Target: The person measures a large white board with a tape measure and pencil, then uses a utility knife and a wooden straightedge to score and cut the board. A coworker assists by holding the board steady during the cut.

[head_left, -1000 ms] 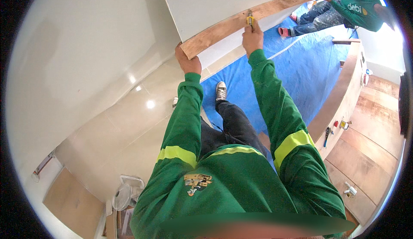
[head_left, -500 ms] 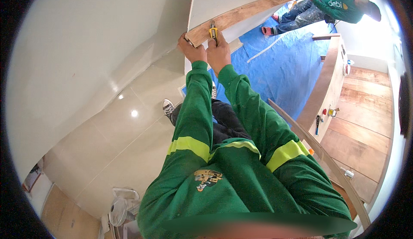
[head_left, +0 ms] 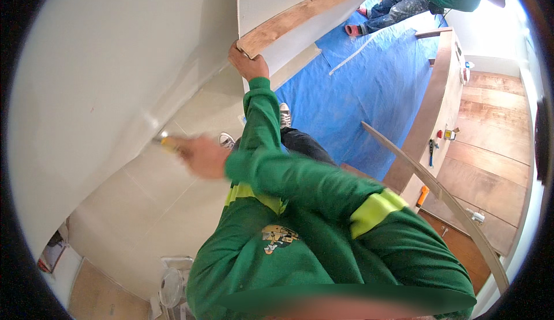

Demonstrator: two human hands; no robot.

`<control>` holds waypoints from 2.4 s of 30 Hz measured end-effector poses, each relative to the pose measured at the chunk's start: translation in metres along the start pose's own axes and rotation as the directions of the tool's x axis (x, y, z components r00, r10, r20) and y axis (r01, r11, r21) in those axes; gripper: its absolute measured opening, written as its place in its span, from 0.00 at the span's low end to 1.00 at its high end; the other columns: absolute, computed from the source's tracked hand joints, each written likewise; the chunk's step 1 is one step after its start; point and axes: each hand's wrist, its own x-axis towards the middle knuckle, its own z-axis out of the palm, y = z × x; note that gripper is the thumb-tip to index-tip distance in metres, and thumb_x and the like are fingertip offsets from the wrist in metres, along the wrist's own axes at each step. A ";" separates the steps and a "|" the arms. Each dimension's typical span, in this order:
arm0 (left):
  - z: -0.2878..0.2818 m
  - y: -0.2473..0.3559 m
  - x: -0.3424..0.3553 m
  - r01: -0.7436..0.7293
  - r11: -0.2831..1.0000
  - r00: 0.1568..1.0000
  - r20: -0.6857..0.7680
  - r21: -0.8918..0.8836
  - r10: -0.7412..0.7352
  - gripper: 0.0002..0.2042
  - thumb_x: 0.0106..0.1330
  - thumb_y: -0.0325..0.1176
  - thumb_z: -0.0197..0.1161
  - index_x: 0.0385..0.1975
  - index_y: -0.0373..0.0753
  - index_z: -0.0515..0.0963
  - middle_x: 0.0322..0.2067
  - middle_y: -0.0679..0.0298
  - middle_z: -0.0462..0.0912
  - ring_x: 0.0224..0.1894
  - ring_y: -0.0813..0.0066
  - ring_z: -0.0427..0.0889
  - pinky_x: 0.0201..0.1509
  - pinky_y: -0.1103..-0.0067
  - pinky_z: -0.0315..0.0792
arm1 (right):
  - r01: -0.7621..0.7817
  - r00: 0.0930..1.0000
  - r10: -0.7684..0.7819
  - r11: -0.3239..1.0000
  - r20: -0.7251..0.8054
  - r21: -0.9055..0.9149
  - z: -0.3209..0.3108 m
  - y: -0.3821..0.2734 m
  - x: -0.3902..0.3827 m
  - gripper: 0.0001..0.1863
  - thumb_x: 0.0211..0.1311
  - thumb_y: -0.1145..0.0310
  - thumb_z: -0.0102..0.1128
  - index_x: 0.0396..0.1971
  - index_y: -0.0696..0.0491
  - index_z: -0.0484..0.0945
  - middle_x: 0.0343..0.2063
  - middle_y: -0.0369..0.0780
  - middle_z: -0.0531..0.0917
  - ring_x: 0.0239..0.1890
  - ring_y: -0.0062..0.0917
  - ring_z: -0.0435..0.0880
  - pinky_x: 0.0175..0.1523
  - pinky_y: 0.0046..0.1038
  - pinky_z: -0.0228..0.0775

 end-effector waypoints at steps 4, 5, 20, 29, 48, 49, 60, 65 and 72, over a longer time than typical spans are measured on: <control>-0.009 0.003 0.003 -0.022 1.000 0.996 0.081 -0.009 0.023 0.22 0.57 0.18 0.60 0.54 0.31 0.72 0.51 0.46 0.76 0.55 0.46 0.74 0.61 0.58 0.69 | 0.096 0.994 -0.086 0.980 -0.063 0.177 -0.009 -0.030 -0.027 0.28 0.73 0.70 0.52 0.72 0.46 0.67 0.24 0.51 0.80 0.26 0.35 0.81 0.37 0.40 0.75; -0.012 0.004 0.004 -0.014 1.000 0.996 0.091 0.001 0.014 0.22 0.57 0.18 0.59 0.54 0.31 0.72 0.50 0.47 0.76 0.54 0.46 0.75 0.60 0.58 0.70 | 0.177 0.981 -0.158 0.966 -0.111 0.188 -0.030 -0.022 -0.036 0.28 0.74 0.70 0.52 0.72 0.47 0.67 0.22 0.48 0.78 0.24 0.30 0.78 0.34 0.36 0.74; -0.024 -0.001 -0.027 0.037 0.999 0.999 0.040 -0.021 -0.037 0.16 0.66 0.22 0.63 0.53 0.33 0.77 0.45 0.55 0.77 0.50 0.59 0.79 0.54 0.66 0.76 | 0.241 0.638 0.550 0.521 -0.538 0.819 -0.166 0.160 -0.210 0.16 0.77 0.61 0.55 0.56 0.53 0.76 0.28 0.33 0.78 0.23 0.16 0.75 0.27 0.20 0.69; -0.060 0.009 -0.058 -0.068 0.997 0.886 0.461 0.038 0.043 0.12 0.62 0.20 0.62 0.45 0.32 0.72 0.43 0.52 0.75 0.47 0.55 0.78 0.50 0.65 0.74 | 0.432 0.634 0.656 0.140 -0.410 0.891 -0.120 0.233 -0.245 0.10 0.69 0.65 0.64 0.45 0.50 0.74 0.27 0.33 0.76 0.26 0.23 0.79 0.31 0.30 0.77; -0.027 0.135 -0.222 -0.190 0.982 -0.281 0.959 -0.026 -0.029 0.29 0.59 0.43 0.78 0.57 0.34 0.76 0.52 0.49 0.80 0.56 0.53 0.80 0.61 0.64 0.74 | 0.114 0.020 0.610 0.785 -0.792 0.608 -0.185 0.320 -0.324 0.24 0.55 0.60 0.77 0.44 0.60 0.81 0.32 0.41 0.86 0.31 0.27 0.85 0.35 0.33 0.79; -0.022 0.137 -0.217 -0.292 0.946 -0.234 0.969 -0.143 0.074 0.32 0.60 0.44 0.77 0.60 0.34 0.74 0.56 0.49 0.78 0.59 0.53 0.77 0.65 0.64 0.71 | 0.007 -0.036 0.592 0.806 -0.805 0.592 -0.185 0.331 -0.337 0.23 0.54 0.60 0.77 0.43 0.60 0.81 0.32 0.43 0.86 0.33 0.30 0.86 0.37 0.35 0.80; -0.032 0.146 0.170 -0.497 0.865 0.865 0.047 -0.064 0.500 0.25 0.79 0.46 0.51 0.63 0.31 0.67 0.58 0.53 0.75 0.60 0.63 0.73 0.64 0.66 0.69 | -0.356 -0.436 0.677 0.476 -0.593 0.804 -0.156 0.435 -0.472 0.22 0.53 0.60 0.69 0.43 0.59 0.78 0.41 0.58 0.85 0.47 0.58 0.84 0.53 0.52 0.76; -0.037 0.192 0.137 0.013 0.984 0.979 0.203 -0.179 0.024 0.32 0.80 0.58 0.45 0.64 0.31 0.66 0.61 0.54 0.73 0.59 0.62 0.74 0.62 0.65 0.70 | -0.357 -0.514 0.557 0.553 -0.653 0.752 -0.172 0.447 -0.557 0.18 0.59 0.64 0.68 0.45 0.58 0.78 0.41 0.57 0.85 0.47 0.58 0.83 0.52 0.54 0.74; -0.014 0.201 0.125 -0.080 0.997 0.992 -0.095 -0.002 0.079 0.26 0.82 0.52 0.38 0.65 0.38 0.69 0.62 0.64 0.74 0.60 0.69 0.72 0.71 0.71 0.60 | -0.428 -0.448 0.566 0.544 -0.692 0.722 -0.237 0.497 -0.587 0.17 0.65 0.60 0.67 0.43 0.58 0.79 0.41 0.53 0.86 0.47 0.53 0.84 0.50 0.49 0.75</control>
